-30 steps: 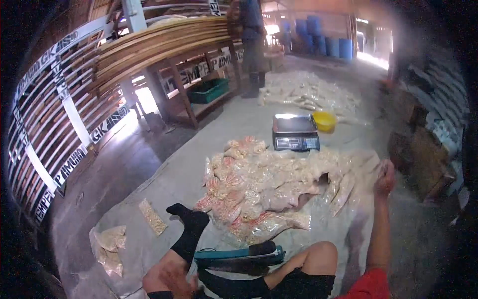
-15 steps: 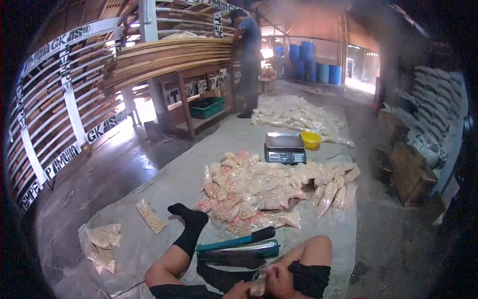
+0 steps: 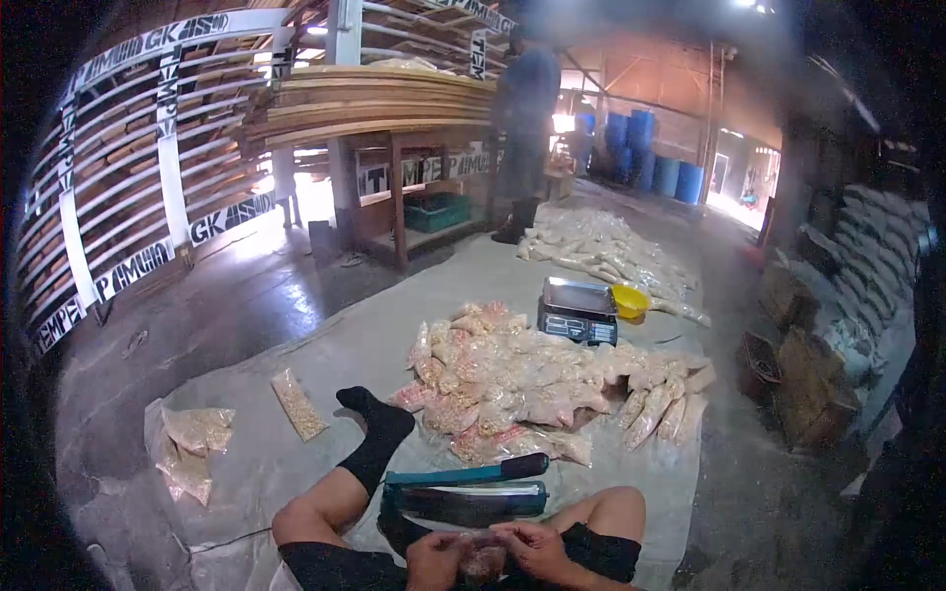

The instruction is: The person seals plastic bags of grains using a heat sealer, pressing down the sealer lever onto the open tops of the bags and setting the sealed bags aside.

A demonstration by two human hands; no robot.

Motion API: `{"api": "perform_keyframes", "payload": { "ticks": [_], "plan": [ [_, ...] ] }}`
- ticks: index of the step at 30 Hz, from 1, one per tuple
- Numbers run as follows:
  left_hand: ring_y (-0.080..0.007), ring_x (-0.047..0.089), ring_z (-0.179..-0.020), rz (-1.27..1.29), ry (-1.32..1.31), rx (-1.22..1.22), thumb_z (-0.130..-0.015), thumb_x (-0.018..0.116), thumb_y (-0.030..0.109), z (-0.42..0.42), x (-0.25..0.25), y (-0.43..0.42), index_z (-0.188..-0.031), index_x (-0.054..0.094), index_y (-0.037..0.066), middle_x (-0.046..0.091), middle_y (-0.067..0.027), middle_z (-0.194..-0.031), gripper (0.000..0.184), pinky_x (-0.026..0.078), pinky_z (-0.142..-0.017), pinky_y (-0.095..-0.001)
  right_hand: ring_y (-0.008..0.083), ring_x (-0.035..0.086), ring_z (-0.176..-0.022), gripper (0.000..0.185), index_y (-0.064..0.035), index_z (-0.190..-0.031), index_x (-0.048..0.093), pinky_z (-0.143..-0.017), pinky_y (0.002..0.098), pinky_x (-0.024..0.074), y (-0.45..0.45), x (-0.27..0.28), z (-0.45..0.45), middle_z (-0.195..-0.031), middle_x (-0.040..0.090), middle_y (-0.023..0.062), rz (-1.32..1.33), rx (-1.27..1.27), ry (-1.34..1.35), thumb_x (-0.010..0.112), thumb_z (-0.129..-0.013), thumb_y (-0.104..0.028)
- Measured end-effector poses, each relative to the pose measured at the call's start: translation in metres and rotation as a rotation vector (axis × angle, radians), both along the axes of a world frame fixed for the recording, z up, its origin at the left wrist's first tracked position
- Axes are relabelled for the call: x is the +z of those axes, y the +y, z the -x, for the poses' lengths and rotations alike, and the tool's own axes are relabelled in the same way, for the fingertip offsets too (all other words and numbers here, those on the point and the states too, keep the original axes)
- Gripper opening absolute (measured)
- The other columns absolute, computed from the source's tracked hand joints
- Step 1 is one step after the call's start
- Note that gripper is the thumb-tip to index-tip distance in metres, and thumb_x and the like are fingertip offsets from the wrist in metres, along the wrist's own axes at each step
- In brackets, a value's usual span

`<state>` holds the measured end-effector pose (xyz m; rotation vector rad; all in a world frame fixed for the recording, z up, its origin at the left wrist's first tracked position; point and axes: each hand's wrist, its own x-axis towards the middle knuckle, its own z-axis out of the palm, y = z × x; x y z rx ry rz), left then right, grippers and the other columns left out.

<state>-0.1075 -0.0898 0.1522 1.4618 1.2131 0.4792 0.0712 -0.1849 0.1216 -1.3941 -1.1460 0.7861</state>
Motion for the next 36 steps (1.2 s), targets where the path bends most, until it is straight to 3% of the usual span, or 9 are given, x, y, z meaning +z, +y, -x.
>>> {"api": "perform_keyframes", "payload": {
  "ticks": [1, 10, 12, 17, 24, 26, 27, 33, 36],
  "plan": [
    [-0.0197, 0.071, -0.082, -0.07, -0.17, 0.087, -0.088, 0.077, 0.021, -0.003, -0.002, -0.005, -0.091, 0.077, -0.001, 0.076, -0.0115, -0.087, 0.022, 0.056, -0.082, -0.0339, 0.0164, 0.07, -0.089, 0.024, -0.0045, -0.107, 0.075, -0.086, 0.0322, 0.0553, 0.001, 0.0, 0.002, -0.097, 0.075, 0.007, 0.031, -0.1, -0.088, 0.07, -0.097, -0.026],
    [-0.0165, 0.069, -0.078, -0.137, -0.119, 0.1, -0.088, 0.077, 0.013, 0.003, 0.008, 0.004, -0.097, 0.075, -0.001, 0.075, -0.0096, -0.085, 0.016, 0.055, -0.075, -0.0321, 0.0114, 0.07, -0.085, 0.025, -0.0084, -0.111, 0.076, -0.078, 0.0292, 0.0552, -0.006, 0.025, -0.008, -0.095, 0.077, 0.0056, 0.27, -0.103, -0.085, 0.068, -0.098, -0.028],
    [-0.0158, 0.069, -0.078, 0.021, -0.394, 0.114, -0.087, 0.077, 0.013, 0.003, 0.006, 0.006, -0.095, 0.075, 0.0, 0.075, -0.0088, -0.086, 0.015, 0.055, -0.075, -0.0318, 0.0066, 0.066, -0.077, 0.019, -0.001, -0.105, 0.076, -0.074, 0.0241, 0.0545, -0.003, 0.038, -0.005, -0.084, 0.075, 0.0038, 0.102, -0.163, -0.155, 0.067, -0.098, -0.017],
    [-0.0156, 0.069, -0.08, -0.288, -0.302, -0.017, -0.09, 0.075, 0.015, 0.003, 0.013, 0.011, -0.092, 0.075, 0.003, 0.075, -0.008, -0.088, 0.013, 0.055, -0.076, -0.0315, 0.0093, 0.068, -0.08, 0.017, -0.0008, -0.106, 0.075, -0.076, 0.0262, 0.0555, 0.002, 0.035, -0.003, -0.088, 0.076, 0.0052, 0.062, -0.243, -0.181, 0.068, -0.097, -0.013],
    [-0.0139, 0.067, -0.086, -0.227, -0.31, 0.004, -0.089, 0.077, 0.014, 0.007, -0.004, 0.023, -0.098, 0.074, 0.002, 0.074, -0.0068, -0.092, 0.015, 0.055, -0.08, -0.03, 0.0102, 0.067, -0.082, 0.016, -0.0016, -0.099, 0.076, -0.076, 0.0278, 0.0552, 0.004, 0.036, -0.009, -0.089, 0.076, 0.0052, 0.111, -0.175, -0.079, 0.074, -0.093, -0.016],
    [-0.0153, 0.067, -0.085, -0.522, -0.298, -0.029, -0.09, 0.076, 0.014, 0.008, -0.023, 0.018, -0.099, 0.072, 0.002, 0.073, -0.0063, -0.09, 0.016, 0.055, -0.08, -0.0311, 0.0105, 0.067, -0.081, 0.016, -0.0015, -0.097, 0.076, -0.075, 0.0281, 0.0553, 0.005, 0.039, -0.011, -0.089, 0.076, 0.0054, 0.193, -0.188, -0.088, 0.075, -0.092, -0.017],
    [-0.0171, 0.068, -0.085, -0.146, -0.371, 0.068, -0.092, 0.073, 0.013, 0.003, -0.01, 0.006, -0.098, 0.07, 0.001, 0.072, -0.0077, -0.087, 0.014, 0.055, -0.081, -0.032, 0.011, 0.068, -0.081, 0.016, -0.0014, -0.095, 0.076, -0.076, 0.0284, 0.0556, 0.007, 0.029, -0.015, -0.088, 0.076, 0.0059, 0.226, -0.198, -0.109, 0.076, -0.091, -0.017],
    [-0.014, 0.067, -0.072, -0.171, -0.209, -0.025, -0.103, 0.059, 0.017, 0.009, -0.002, 0.026, -0.107, 0.064, 0.001, 0.068, -0.0067, -0.083, 0.017, 0.056, -0.067, -0.03, 0.015, 0.07, -0.086, 0.026, -0.0046, -0.096, 0.077, -0.081, 0.0312, 0.0549, 0.007, 0.053, -0.014, -0.092, 0.076, 0.0072, 0.329, -0.175, -0.114, 0.072, -0.094, -0.03],
    [-0.0135, 0.067, -0.074, -0.063, -0.431, 0.059, -0.103, 0.06, 0.019, -0.003, -0.019, 0.033, -0.11, 0.062, 0.003, 0.069, -0.0066, -0.09, 0.018, 0.056, -0.066, -0.0283, 0.0153, 0.07, -0.089, 0.026, -0.0026, -0.1, 0.075, -0.082, 0.0315, 0.0549, 0.018, 0.044, -0.007, -0.095, 0.075, 0.0095, 0.31, -0.234, -0.153, 0.068, -0.098, -0.028]
  ]
}}
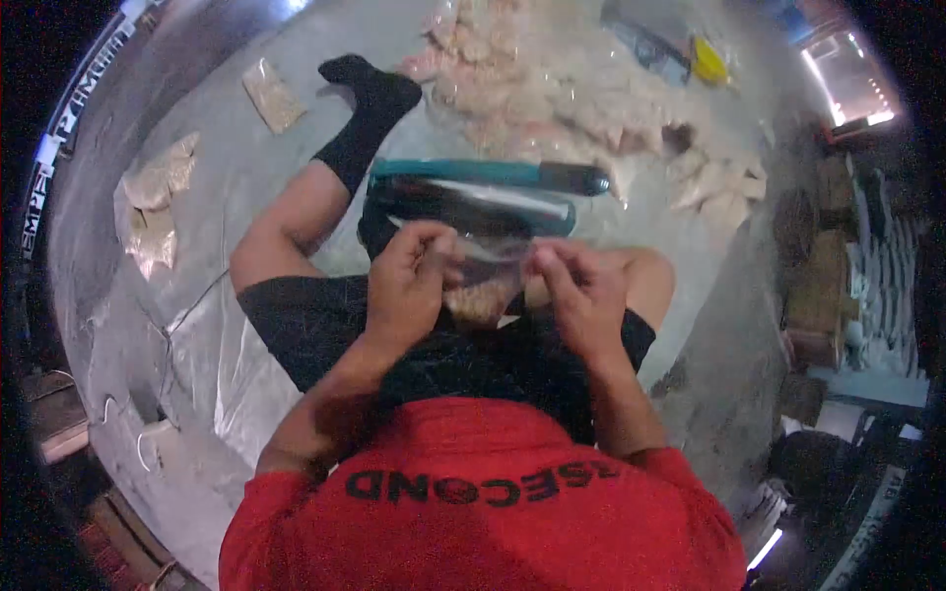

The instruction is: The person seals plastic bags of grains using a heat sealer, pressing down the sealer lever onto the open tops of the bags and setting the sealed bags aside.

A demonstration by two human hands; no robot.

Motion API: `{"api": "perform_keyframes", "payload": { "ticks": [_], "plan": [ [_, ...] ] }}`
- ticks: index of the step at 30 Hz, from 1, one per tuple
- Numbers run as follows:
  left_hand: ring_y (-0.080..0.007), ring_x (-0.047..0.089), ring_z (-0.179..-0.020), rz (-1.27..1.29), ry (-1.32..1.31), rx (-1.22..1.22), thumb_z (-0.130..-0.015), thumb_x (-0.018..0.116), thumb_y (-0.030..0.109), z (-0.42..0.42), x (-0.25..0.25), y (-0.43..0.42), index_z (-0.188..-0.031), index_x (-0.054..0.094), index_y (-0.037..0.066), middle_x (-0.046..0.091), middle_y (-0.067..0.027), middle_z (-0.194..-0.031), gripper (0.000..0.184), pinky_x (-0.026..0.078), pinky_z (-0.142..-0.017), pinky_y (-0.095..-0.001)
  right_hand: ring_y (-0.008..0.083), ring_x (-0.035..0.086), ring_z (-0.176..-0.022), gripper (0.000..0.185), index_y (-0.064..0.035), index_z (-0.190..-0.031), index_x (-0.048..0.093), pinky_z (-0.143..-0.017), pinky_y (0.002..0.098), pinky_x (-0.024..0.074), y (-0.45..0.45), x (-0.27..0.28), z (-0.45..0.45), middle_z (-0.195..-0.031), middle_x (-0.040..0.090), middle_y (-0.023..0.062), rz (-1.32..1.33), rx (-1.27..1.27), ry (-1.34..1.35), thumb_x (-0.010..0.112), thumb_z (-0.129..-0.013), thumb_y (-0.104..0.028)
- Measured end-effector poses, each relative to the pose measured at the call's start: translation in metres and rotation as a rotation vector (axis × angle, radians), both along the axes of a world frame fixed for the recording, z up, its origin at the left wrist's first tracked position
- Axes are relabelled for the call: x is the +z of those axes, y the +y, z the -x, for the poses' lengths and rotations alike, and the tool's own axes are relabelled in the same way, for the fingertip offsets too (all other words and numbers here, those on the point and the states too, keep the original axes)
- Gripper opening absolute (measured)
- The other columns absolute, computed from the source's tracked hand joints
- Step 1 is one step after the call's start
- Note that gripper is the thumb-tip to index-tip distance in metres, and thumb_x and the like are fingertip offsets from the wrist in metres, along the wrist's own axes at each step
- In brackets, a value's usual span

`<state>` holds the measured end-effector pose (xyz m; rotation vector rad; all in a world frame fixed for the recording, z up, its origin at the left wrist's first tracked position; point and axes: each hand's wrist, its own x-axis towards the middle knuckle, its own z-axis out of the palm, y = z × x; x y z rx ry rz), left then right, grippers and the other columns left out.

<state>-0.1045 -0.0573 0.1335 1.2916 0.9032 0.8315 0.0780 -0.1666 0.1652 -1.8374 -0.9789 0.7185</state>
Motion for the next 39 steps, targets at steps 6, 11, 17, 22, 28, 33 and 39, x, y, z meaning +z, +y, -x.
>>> {"api": "perform_keyframes", "payload": {
  "ticks": [6, 11, 17, 22, 28, 33, 39],
  "plan": [
    [-0.0127, 0.068, -0.076, -0.044, -0.058, -0.011, -0.102, 0.061, 0.018, -0.01, -0.01, 0.001, -0.111, 0.061, 0.004, 0.068, -0.0063, -0.089, 0.017, 0.057, -0.069, -0.0269, 0.0137, 0.068, -0.088, 0.022, -0.0016, -0.107, 0.072, -0.081, 0.029, 0.0547, 0.023, -0.035, 0.006, -0.093, 0.075, 0.0078, -0.368, -0.169, 0.21, 0.067, -0.098, -0.021],
    [-0.0134, 0.067, -0.082, 0.006, -0.147, 0.03, -0.099, 0.068, 0.018, -0.018, -0.025, 0.008, -0.108, 0.063, 0.002, 0.068, -0.0051, -0.09, 0.019, 0.056, -0.076, -0.0279, 0.0141, 0.068, -0.089, 0.021, -0.0003, -0.113, 0.069, -0.084, 0.0289, 0.0542, 0.027, -0.045, -0.01, -0.097, 0.074, 0.0078, -0.228, 0.022, 0.362, 0.063, -0.101, -0.017],
    [-0.0098, 0.064, -0.08, 0.085, -0.061, -0.001, -0.092, 0.073, 0.008, -0.019, -0.023, 0.01, -0.099, 0.069, 0.001, 0.069, -0.0037, -0.087, 0.011, 0.053, -0.076, -0.0252, 0.0137, 0.068, -0.087, 0.021, -0.0004, -0.114, 0.069, -0.081, 0.0289, 0.0548, 0.031, -0.051, -0.003, -0.095, 0.074, 0.0067, -0.328, -0.065, 0.347, 0.064, -0.1, -0.015],
    [-0.0128, 0.067, -0.077, 0.158, -0.022, -0.091, -0.095, 0.071, 0.012, -0.002, -0.006, 0.008, -0.105, 0.068, 0.001, 0.07, -0.0065, -0.089, 0.015, 0.058, -0.07, -0.0283, 0.0124, 0.067, -0.084, 0.015, -0.0017, -0.106, 0.071, -0.078, 0.0268, 0.0538, 0.011, -0.034, -0.006, -0.092, 0.073, 0.0049, -0.226, -0.078, 0.35, 0.069, -0.097, -0.014],
    [-0.0126, 0.067, -0.076, 0.205, -0.047, 0.035, -0.098, 0.067, 0.015, -0.018, -0.009, 0.003, -0.108, 0.068, 0.002, 0.07, -0.007, -0.091, 0.016, 0.059, -0.066, -0.0282, 0.01, 0.064, -0.08, 0.012, -0.0034, -0.098, 0.071, -0.076, 0.0247, 0.0518, 0.016, -0.04, -0.007, -0.087, 0.072, 0.0019, -0.248, -0.124, 0.193, 0.075, -0.092, -0.014],
    [-0.0129, 0.067, -0.076, -0.046, 0.032, -0.021, -0.097, 0.069, 0.016, -0.014, 0.001, 0.004, -0.106, 0.068, 0.003, 0.07, -0.0072, -0.094, 0.016, 0.058, -0.068, -0.0278, 0.0105, 0.065, -0.081, 0.012, -0.0029, -0.098, 0.071, -0.077, 0.0254, 0.0524, 0.019, -0.046, -0.004, -0.087, 0.072, 0.0021, -0.3, -0.108, 0.215, 0.074, -0.093, -0.013],
    [-0.0125, 0.066, -0.072, 0.009, -0.021, 0.023, -0.094, 0.073, 0.013, -0.015, -0.001, 0.012, -0.098, 0.067, 0.001, 0.069, -0.0059, -0.089, 0.014, 0.056, -0.069, -0.0268, 0.0115, 0.067, -0.085, 0.013, -0.0016, -0.104, 0.072, -0.08, 0.0259, 0.0539, 0.019, -0.04, -0.004, -0.091, 0.073, 0.0044, -0.336, -0.111, 0.435, 0.071, -0.095, -0.012]
  ]
}}
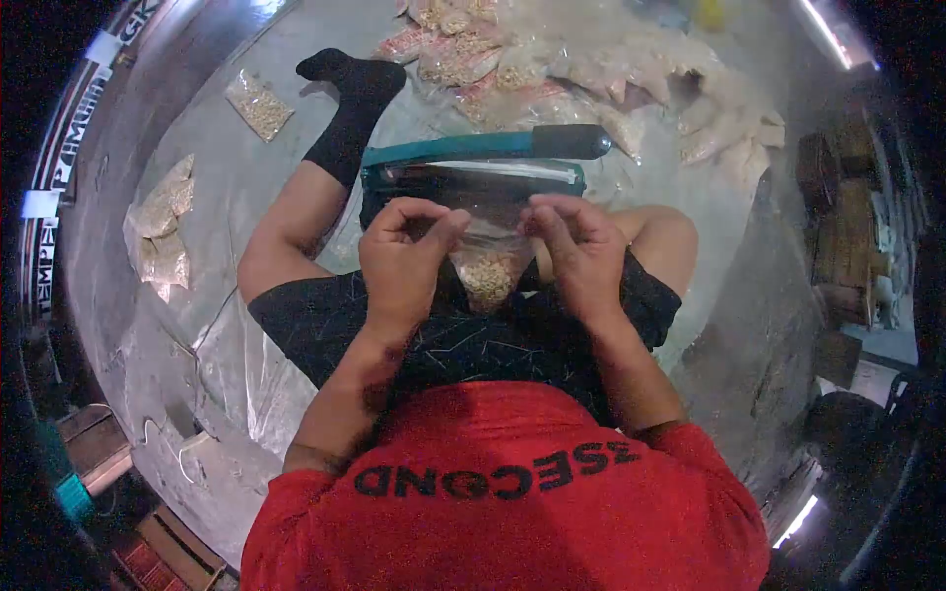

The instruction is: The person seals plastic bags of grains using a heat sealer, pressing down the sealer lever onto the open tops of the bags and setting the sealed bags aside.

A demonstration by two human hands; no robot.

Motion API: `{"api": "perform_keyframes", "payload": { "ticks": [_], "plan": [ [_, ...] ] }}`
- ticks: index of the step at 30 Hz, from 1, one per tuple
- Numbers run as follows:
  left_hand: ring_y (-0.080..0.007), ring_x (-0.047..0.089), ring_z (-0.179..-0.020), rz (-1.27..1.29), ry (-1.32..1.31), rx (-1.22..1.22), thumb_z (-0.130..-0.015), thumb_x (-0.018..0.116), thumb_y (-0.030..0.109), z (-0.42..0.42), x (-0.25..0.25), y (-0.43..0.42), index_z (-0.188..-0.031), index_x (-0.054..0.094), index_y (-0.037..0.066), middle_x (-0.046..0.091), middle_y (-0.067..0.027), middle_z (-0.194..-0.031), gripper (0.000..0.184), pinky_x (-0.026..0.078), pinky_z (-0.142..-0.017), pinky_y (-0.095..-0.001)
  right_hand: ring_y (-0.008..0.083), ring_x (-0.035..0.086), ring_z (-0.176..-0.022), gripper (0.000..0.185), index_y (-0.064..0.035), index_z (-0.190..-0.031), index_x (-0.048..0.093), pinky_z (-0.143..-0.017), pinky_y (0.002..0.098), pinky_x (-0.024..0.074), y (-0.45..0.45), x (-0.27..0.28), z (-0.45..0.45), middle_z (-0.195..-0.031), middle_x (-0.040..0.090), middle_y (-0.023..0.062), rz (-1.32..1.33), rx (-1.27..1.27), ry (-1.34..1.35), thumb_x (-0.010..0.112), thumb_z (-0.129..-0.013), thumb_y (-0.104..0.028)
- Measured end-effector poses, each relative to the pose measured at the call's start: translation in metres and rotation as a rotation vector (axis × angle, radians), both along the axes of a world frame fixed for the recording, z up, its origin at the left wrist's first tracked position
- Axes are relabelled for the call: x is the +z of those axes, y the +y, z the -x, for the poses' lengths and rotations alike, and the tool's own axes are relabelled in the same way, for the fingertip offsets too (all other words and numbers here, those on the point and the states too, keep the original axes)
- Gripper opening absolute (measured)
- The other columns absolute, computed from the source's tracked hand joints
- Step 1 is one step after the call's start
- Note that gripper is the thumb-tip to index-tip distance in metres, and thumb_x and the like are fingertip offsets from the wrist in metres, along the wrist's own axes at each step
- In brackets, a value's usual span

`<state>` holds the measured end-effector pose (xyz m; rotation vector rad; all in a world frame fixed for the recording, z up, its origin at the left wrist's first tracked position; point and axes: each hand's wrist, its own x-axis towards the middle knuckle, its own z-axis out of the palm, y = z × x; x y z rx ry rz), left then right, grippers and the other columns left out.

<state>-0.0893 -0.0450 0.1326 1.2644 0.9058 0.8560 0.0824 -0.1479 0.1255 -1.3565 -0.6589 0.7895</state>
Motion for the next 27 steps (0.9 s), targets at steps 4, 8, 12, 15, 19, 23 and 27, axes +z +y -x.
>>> {"api": "perform_keyframes", "payload": {
  "ticks": [4, 8, 12, 15, 19, 23, 27],
  "plan": [
    [-0.0134, 0.066, -0.074, 0.081, -0.004, 0.001, -0.095, 0.072, 0.014, 0.001, -0.004, -0.001, -0.103, 0.069, 0.001, 0.069, -0.006, -0.089, 0.016, 0.056, -0.071, -0.0273, 0.0118, 0.067, -0.085, 0.017, -0.0007, -0.107, 0.071, -0.079, 0.0265, 0.0545, -0.003, -0.003, 0.002, -0.093, 0.073, 0.0054, 0.017, -0.031, -0.097, 0.074, -0.092, -0.009],
    [-0.014, 0.066, -0.078, -0.088, -0.013, 0.011, -0.097, 0.07, 0.017, -0.001, -0.005, -0.006, -0.111, 0.068, 0.001, 0.07, -0.006, -0.092, 0.021, 0.056, -0.076, -0.0273, 0.008, 0.065, -0.08, 0.016, -0.0038, -0.097, 0.072, -0.073, 0.0246, 0.0531, -0.003, 0.001, 0.002, -0.087, 0.072, 0.0007, 0.02, -0.068, -0.114, 0.081, -0.086, -0.011],
    [-0.0145, 0.069, -0.082, -0.077, 0.069, -0.059, -0.098, 0.069, 0.019, -0.003, -0.015, -0.009, -0.112, 0.067, 0.002, 0.071, -0.0063, -0.094, 0.023, 0.056, -0.077, -0.0278, 0.0068, 0.064, -0.079, 0.014, -0.0052, -0.093, 0.071, -0.07, 0.0238, 0.0522, -0.001, -0.003, -0.005, -0.085, 0.072, -0.0001, 0.035, -0.124, -0.135, 0.082, -0.085, -0.009],
    [-0.015, 0.07, -0.08, 0.069, 0.027, -0.003, -0.096, 0.072, 0.02, -0.001, -0.026, -0.013, -0.11, 0.067, 0.001, 0.071, -0.0065, -0.092, 0.024, 0.057, -0.075, -0.0283, 0.0076, 0.064, -0.079, 0.016, -0.0044, -0.097, 0.072, -0.072, 0.0242, 0.0525, -0.001, -0.003, -0.008, -0.085, 0.072, 0.0008, 0.08, -0.078, -0.098, 0.081, -0.086, -0.011],
    [-0.0145, 0.069, -0.076, 0.115, 0.052, -0.001, -0.095, 0.073, 0.021, -0.006, -0.021, -0.004, -0.109, 0.067, 0.001, 0.071, -0.0064, -0.09, 0.025, 0.058, -0.072, -0.0291, 0.0095, 0.065, -0.078, 0.02, -0.0008, -0.104, 0.072, -0.074, 0.0255, 0.0532, 0.006, -0.005, -0.014, -0.086, 0.072, 0.0034, 0.129, -0.006, -0.118, 0.075, -0.093, -0.017],
    [-0.0133, 0.065, -0.067, 0.245, 0.025, 0.029, -0.095, 0.071, 0.017, -0.017, -0.031, 0.008, -0.104, 0.067, 0.0, 0.068, -0.006, -0.085, 0.019, 0.054, -0.063, -0.0281, 0.0123, 0.065, -0.076, 0.02, 0.0014, -0.106, 0.07, -0.067, 0.0276, 0.0531, 0.012, 0.001, -0.013, -0.091, 0.071, 0.0043, 0.159, 0.006, 0.156, 0.064, -0.1, -0.017],
    [-0.0144, 0.061, -0.066, 0.386, 0.075, 0.042, -0.095, 0.071, 0.022, -0.03, -0.037, 0.022, -0.102, 0.067, 0.003, 0.064, -0.0035, -0.085, 0.02, 0.054, -0.06, -0.029, 0.0104, 0.062, -0.07, 0.023, 0.0006, -0.101, 0.07, -0.051, 0.0265, 0.0476, 0.023, -0.039, -0.021, -0.087, 0.07, 0.0058, 0.179, -0.069, -0.102, 0.062, -0.102, -0.021]
  ]
}}
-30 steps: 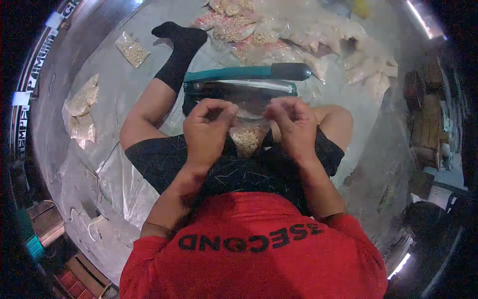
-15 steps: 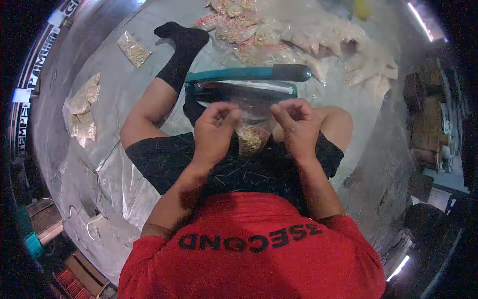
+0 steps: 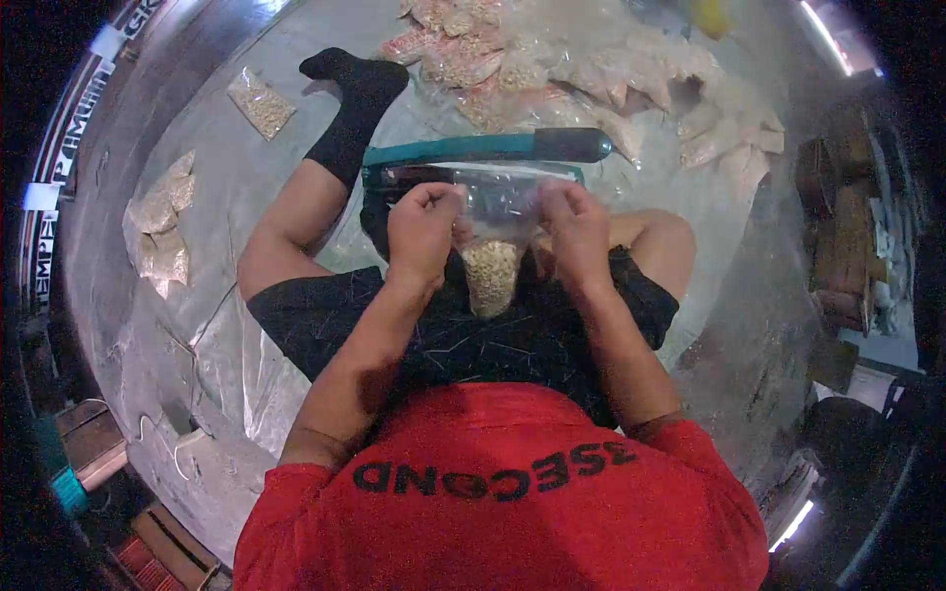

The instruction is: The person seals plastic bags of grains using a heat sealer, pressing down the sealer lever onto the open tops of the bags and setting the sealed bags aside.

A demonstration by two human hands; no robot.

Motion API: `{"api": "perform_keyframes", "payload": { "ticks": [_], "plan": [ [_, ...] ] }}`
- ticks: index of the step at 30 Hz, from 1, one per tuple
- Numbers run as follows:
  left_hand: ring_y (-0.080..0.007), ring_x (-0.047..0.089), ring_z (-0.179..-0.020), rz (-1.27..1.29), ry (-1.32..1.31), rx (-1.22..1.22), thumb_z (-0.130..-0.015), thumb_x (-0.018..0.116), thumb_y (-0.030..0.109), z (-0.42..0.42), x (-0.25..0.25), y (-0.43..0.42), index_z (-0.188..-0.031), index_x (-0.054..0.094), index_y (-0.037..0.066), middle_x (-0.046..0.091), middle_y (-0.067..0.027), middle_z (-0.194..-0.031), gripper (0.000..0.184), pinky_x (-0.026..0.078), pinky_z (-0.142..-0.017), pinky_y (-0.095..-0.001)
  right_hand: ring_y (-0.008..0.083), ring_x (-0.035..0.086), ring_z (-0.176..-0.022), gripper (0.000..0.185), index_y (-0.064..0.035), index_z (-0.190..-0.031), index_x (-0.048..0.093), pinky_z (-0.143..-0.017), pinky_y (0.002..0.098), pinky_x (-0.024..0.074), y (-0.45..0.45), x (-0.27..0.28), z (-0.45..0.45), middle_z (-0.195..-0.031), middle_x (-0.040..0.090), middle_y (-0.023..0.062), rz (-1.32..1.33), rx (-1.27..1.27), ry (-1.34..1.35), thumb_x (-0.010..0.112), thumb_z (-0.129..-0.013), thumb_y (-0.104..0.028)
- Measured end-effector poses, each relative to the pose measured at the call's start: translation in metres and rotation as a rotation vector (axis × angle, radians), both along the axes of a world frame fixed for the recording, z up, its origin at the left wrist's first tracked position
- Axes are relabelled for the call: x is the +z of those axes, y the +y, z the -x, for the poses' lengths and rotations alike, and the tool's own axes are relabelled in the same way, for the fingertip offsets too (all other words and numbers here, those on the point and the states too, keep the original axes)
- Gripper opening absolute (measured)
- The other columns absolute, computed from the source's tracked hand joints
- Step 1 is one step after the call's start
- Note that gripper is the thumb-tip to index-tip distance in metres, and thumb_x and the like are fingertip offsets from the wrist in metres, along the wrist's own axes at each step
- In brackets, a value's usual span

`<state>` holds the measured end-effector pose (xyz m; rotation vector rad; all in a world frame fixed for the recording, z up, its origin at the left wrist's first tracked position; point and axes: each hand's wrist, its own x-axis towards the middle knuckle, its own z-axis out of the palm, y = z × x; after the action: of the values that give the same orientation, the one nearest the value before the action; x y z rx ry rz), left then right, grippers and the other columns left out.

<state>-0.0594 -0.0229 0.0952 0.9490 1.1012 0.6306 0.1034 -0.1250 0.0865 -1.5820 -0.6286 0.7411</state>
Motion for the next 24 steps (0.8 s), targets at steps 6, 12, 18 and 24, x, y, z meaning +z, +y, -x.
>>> {"api": "perform_keyframes", "payload": {
  "ticks": [6, 12, 18, 24],
  "plan": [
    [-0.0135, 0.06, -0.066, 0.048, 0.068, -0.03, -0.094, 0.07, 0.022, -0.02, -0.017, 0.021, -0.101, 0.067, 0.004, 0.064, -0.0037, -0.083, 0.019, 0.053, -0.056, -0.0284, 0.0106, 0.058, -0.064, 0.03, 0.0014, -0.094, 0.069, -0.051, 0.0296, 0.044, 0.012, -0.017, -0.001, -0.081, 0.068, 0.0059, 0.154, -0.073, 0.025, 0.059, -0.1, -0.026],
    [-0.0152, 0.063, -0.077, 0.1, -0.027, 0.042, -0.095, 0.066, 0.014, -0.032, -0.054, 0.024, -0.1, 0.068, -0.001, 0.068, -0.0069, -0.089, 0.016, 0.054, -0.068, -0.0318, 0.0166, 0.063, -0.066, 0.024, 0.0048, -0.093, 0.07, -0.059, 0.0314, 0.0495, 0.029, -0.081, -0.006, -0.077, 0.068, 0.0074, 0.228, -0.197, -0.195, 0.057, -0.095, -0.015],
    [-0.0204, 0.067, -0.074, 0.159, -0.173, 0.014, -0.1, 0.058, 0.017, -0.037, -0.073, 0.015, -0.103, 0.067, -0.001, 0.069, -0.0097, -0.09, 0.021, 0.055, -0.066, -0.0355, 0.0323, 0.071, -0.08, 0.03, -0.0031, -0.096, 0.075, -0.074, 0.0443, 0.0532, 0.035, -0.084, -0.006, -0.087, 0.075, 0.0167, 0.372, -0.243, -0.114, 0.066, -0.092, -0.032],
    [-0.0227, 0.068, -0.073, 0.158, -0.101, 0.012, -0.099, 0.057, 0.016, -0.045, -0.104, 0.027, -0.103, 0.066, -0.003, 0.069, -0.0111, -0.09, 0.021, 0.057, -0.067, -0.0366, 0.0325, 0.072, -0.081, 0.027, 0.0025, -0.1, 0.073, -0.074, 0.0411, 0.0536, 0.039, -0.088, -0.013, -0.09, 0.074, 0.0222, 0.393, -0.148, -0.293, 0.063, -0.088, -0.019]
  ]
}}
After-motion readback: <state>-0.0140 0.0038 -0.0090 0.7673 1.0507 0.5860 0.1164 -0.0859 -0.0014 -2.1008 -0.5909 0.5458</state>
